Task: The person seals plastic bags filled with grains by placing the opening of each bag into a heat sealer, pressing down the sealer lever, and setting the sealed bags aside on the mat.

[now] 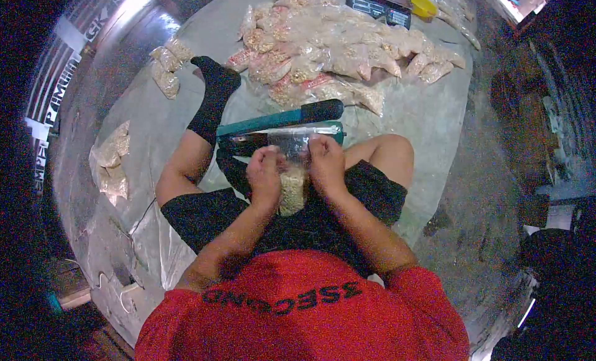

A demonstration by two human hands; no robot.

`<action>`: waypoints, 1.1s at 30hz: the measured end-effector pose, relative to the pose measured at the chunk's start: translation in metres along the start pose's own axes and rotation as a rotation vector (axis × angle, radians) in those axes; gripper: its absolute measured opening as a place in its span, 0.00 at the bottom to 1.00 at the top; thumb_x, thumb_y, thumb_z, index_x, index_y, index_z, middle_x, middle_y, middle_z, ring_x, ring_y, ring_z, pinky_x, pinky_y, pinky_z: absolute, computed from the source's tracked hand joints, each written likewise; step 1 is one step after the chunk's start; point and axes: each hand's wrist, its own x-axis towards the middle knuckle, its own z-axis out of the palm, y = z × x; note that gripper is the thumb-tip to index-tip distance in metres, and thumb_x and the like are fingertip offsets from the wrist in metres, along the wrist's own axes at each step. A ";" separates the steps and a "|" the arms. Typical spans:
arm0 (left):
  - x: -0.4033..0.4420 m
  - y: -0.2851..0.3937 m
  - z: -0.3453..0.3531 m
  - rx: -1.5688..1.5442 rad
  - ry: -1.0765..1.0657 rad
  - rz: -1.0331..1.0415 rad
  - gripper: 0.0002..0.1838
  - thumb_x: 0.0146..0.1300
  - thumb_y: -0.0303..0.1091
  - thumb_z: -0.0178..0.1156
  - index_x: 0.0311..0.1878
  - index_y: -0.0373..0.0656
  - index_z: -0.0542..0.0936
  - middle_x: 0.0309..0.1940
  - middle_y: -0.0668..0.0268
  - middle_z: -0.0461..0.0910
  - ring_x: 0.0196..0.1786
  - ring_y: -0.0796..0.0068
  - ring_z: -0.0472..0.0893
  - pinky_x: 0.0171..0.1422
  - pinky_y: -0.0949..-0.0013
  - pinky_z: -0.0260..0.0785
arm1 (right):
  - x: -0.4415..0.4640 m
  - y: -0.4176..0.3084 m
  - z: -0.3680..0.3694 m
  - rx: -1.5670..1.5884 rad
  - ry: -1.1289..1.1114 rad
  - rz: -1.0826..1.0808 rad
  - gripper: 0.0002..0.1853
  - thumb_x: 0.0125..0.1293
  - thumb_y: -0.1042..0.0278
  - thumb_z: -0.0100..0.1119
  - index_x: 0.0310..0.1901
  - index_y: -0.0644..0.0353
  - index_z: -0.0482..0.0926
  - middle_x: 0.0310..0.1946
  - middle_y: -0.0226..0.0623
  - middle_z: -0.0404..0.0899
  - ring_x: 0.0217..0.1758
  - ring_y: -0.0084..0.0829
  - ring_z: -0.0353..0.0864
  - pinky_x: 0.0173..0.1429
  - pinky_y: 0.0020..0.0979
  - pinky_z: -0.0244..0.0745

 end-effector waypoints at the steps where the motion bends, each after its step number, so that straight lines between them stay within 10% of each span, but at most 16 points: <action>1: 0.006 -0.004 0.004 -0.043 0.022 0.003 0.09 0.73 0.35 0.59 0.46 0.39 0.81 0.34 0.65 0.82 0.35 0.75 0.80 0.44 0.68 0.76 | 0.005 0.016 0.001 -0.002 0.004 0.000 0.15 0.76 0.61 0.57 0.45 0.67 0.81 0.31 0.35 0.84 0.34 0.25 0.82 0.38 0.28 0.77; 12: 0.083 -0.096 -0.019 -0.081 0.013 -0.121 0.11 0.71 0.35 0.57 0.42 0.36 0.82 0.35 0.62 0.82 0.40 0.71 0.80 0.48 0.63 0.74 | 0.037 0.058 0.025 -0.471 0.218 0.119 0.18 0.70 0.60 0.62 0.46 0.70 0.85 0.32 0.42 0.86 0.34 0.30 0.82 0.41 0.34 0.75; 28: 0.087 -0.083 -0.009 0.108 0.079 -0.133 0.13 0.71 0.36 0.61 0.39 0.34 0.84 0.34 0.63 0.84 0.37 0.72 0.78 0.45 0.64 0.70 | 0.050 0.088 -0.004 -0.198 0.062 0.289 0.17 0.73 0.57 0.63 0.47 0.68 0.81 0.34 0.37 0.81 0.34 0.29 0.78 0.40 0.33 0.75; 31: 0.087 -0.082 -0.009 0.192 0.090 -0.093 0.13 0.71 0.36 0.61 0.39 0.34 0.83 0.33 0.62 0.84 0.38 0.73 0.78 0.45 0.64 0.70 | 0.020 0.008 0.006 -0.242 0.326 0.076 0.16 0.74 0.59 0.61 0.49 0.65 0.80 0.43 0.41 0.78 0.41 0.31 0.77 0.50 0.35 0.75; 33: 0.078 -0.065 -0.004 0.211 0.093 -0.087 0.14 0.70 0.38 0.61 0.38 0.34 0.84 0.32 0.61 0.84 0.37 0.73 0.78 0.45 0.65 0.70 | 0.022 -0.009 -0.005 -0.587 0.471 -0.765 0.15 0.72 0.60 0.62 0.52 0.62 0.79 0.51 0.46 0.77 0.55 0.37 0.75 0.63 0.40 0.69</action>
